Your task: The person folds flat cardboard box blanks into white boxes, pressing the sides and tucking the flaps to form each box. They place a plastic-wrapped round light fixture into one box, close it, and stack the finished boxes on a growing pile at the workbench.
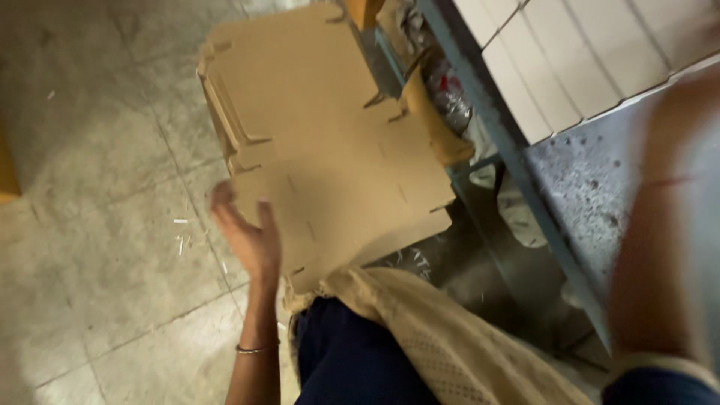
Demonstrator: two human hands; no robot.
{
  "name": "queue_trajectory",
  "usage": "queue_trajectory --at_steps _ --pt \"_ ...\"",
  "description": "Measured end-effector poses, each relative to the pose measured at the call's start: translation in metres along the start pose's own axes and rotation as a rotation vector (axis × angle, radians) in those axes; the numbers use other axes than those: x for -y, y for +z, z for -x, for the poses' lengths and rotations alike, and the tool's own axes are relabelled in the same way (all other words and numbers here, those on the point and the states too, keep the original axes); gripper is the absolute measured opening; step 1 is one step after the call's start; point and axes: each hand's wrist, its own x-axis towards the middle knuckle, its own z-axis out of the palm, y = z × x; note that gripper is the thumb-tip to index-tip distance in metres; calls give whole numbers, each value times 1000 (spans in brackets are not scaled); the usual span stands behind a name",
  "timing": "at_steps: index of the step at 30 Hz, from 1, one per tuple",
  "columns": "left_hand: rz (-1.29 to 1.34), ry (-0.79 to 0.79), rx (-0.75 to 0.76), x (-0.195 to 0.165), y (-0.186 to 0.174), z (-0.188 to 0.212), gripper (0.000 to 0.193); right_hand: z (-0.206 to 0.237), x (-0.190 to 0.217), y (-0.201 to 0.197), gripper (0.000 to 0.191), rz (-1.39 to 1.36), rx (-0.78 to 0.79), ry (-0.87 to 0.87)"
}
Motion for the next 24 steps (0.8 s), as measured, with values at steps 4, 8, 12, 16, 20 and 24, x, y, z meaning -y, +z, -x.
queue_trajectory --at_steps 4,8,12,16,20,24 --pt "-100 -223 98 48 -19 15 69 132 72 104 66 -189 636 347" --pt "-65 -475 312 58 -14 61 74 223 89 140 76 -237 881 872" --pt "-85 -508 302 53 -6 82 73 247 96 147 82 -270 769 909" --pt "154 -566 281 64 -8 81 61 238 102 147 83 -274 762 946" --pt "279 -621 251 90 -14 84 41 236 103 136 46 -352 757 917" --pt "238 -621 247 110 -6 72 41 235 102 134 44 -896 449 1043"
